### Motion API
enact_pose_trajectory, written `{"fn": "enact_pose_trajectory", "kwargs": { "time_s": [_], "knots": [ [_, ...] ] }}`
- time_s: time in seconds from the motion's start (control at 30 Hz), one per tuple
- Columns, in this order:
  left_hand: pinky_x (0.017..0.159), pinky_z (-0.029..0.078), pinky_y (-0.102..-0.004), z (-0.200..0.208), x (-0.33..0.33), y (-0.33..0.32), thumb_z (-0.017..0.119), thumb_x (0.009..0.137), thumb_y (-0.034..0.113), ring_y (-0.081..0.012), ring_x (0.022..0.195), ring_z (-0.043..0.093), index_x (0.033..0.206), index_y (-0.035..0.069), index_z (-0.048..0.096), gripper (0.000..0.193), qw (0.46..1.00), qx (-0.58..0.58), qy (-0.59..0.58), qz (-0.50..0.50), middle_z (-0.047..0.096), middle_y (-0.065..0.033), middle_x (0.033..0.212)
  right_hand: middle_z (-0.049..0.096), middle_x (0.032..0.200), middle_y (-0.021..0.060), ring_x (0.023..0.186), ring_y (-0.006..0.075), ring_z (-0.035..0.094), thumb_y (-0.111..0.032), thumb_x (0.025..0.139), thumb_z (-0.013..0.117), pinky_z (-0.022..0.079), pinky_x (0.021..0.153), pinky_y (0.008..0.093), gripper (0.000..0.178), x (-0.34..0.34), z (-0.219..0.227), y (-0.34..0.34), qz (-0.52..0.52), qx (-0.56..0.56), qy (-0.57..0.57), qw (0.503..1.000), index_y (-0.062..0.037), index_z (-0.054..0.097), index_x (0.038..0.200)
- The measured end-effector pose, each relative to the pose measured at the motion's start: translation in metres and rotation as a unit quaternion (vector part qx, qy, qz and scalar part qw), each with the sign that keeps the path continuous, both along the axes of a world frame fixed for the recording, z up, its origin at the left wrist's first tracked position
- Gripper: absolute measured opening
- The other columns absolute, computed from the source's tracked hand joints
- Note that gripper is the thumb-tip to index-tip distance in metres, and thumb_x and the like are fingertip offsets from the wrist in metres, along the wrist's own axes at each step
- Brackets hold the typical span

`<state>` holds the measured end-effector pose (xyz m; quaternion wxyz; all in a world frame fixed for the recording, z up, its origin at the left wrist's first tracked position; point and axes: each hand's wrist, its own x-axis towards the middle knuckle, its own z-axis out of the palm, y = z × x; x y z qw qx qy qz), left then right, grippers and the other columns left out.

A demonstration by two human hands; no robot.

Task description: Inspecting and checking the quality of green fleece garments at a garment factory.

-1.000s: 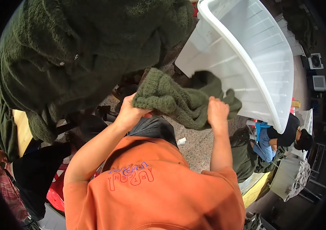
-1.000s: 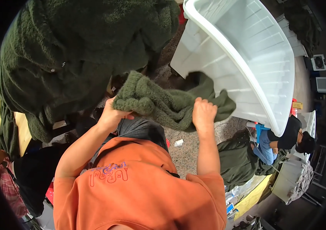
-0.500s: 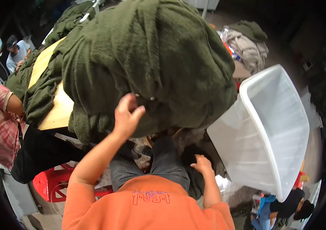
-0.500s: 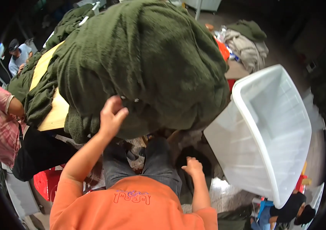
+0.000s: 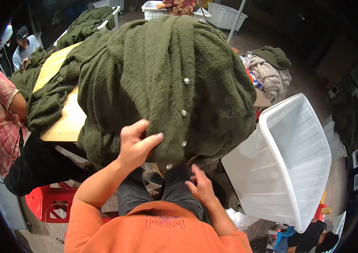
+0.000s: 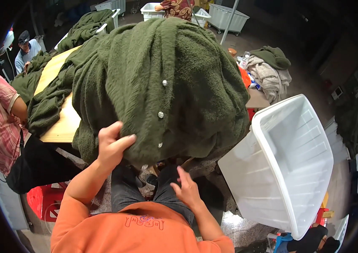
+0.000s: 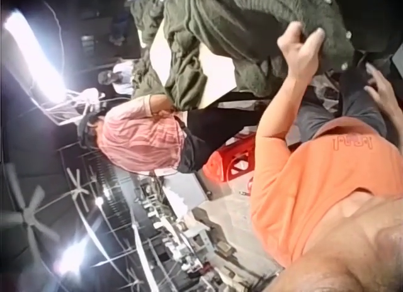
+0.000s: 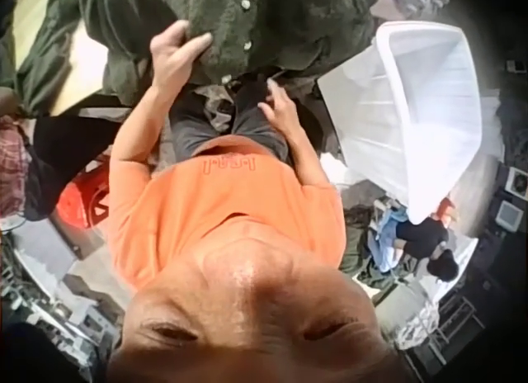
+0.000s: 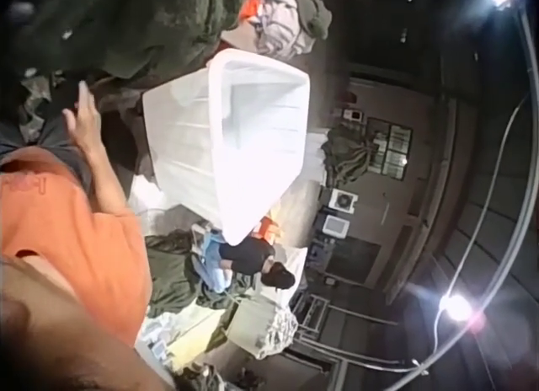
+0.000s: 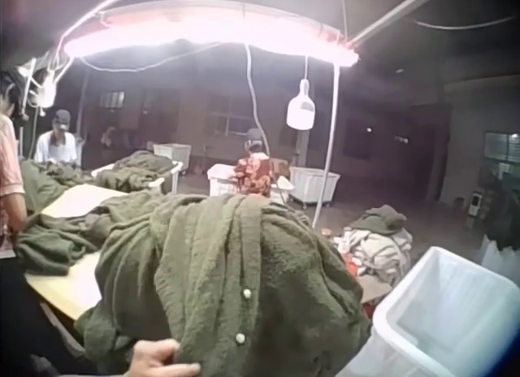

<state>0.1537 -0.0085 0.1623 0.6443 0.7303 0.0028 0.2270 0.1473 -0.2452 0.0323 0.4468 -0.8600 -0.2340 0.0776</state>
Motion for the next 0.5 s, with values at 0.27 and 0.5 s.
{"fn": "enact_pose_trajectory", "kwargs": {
  "time_s": [0.27,0.5],
  "knots": [
    [0.034,0.029,-0.0258,0.018,-0.080,0.010,0.070,0.061,0.011,-0.0163,0.035,0.043,0.058,0.003,0.053,0.019,0.951,0.177,-0.126,-0.218,0.048,-0.0077,0.049,0.052,0.104,0.0151,0.096,0.0310,0.050,-0.015,0.067,0.059,0.029,0.090,0.0490,0.032,0.011,0.108,0.060,0.140,0.072,-0.503,0.850,0.0011,0.051,0.093],
    [0.073,0.043,-0.0429,-0.022,-0.104,0.024,0.074,0.063,0.027,-0.0337,0.075,0.054,0.106,-0.001,0.045,0.060,0.900,0.327,-0.286,0.028,0.055,-0.0174,0.089,0.034,0.051,0.0121,0.045,0.0334,0.039,-0.005,0.056,0.051,0.031,0.043,0.0366,0.016,-0.022,0.115,0.063,0.600,0.379,0.094,0.698,0.0000,0.038,0.065]
  ]
}}
